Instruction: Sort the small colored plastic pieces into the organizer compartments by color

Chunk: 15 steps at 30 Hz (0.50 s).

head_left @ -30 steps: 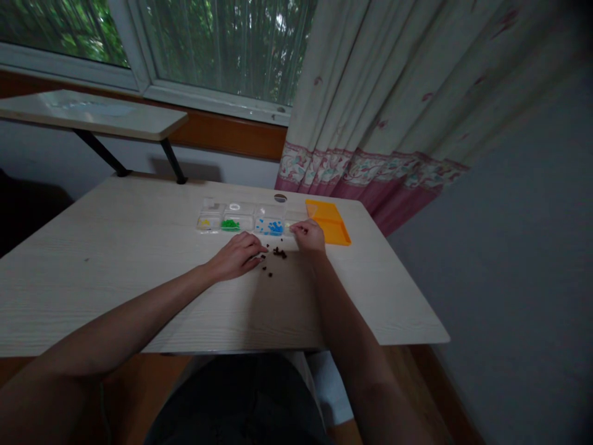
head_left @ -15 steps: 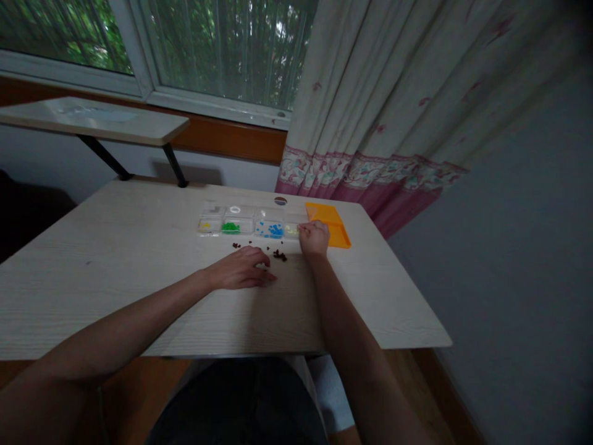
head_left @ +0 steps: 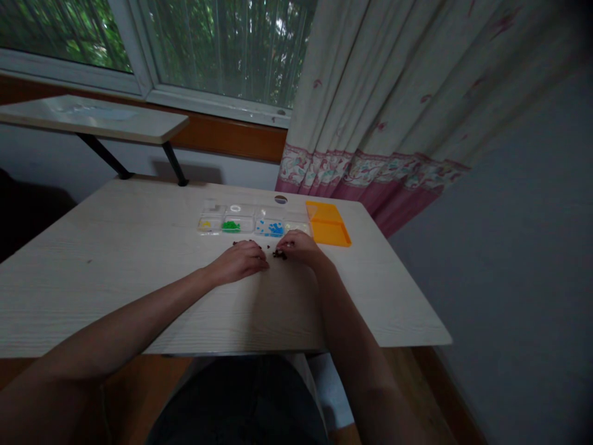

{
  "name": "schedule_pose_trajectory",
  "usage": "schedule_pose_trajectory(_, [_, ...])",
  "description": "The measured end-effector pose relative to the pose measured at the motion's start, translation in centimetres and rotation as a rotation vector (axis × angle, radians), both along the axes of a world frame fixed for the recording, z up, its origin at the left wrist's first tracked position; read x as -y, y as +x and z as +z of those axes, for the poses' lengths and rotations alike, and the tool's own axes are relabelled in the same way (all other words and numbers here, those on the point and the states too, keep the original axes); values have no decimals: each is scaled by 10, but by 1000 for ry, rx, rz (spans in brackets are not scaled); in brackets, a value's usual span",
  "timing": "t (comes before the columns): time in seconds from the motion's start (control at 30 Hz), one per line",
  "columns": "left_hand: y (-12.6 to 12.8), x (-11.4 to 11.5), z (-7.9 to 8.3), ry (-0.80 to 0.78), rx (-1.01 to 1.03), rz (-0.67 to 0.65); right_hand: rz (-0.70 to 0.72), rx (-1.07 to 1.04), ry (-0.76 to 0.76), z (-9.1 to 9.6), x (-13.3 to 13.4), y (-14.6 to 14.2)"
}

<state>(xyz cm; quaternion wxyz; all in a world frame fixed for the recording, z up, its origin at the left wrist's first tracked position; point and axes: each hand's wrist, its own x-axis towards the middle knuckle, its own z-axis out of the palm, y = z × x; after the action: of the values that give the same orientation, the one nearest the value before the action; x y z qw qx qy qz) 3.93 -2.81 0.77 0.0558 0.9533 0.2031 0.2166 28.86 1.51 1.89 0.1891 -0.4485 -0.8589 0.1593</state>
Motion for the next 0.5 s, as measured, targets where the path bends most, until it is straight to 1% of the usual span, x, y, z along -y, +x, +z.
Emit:
schedule_pose_trajectory(0.13, [-1,-1,-2,6,1,98,5,16,-43,4,5,-1])
schedule_pose_trajectory(0.27, [-1,-2,-4,-7,46,208,-9,31,-42,3,7,-3])
schedule_pose_trajectory(0.4, [-2,-5,-6,-27,87,223,-46,41,0,2,7,-7])
schedule_pose_trajectory(0.5, [-4,-6,-5,-47,107,238,-48,33,26,6,10,-9])
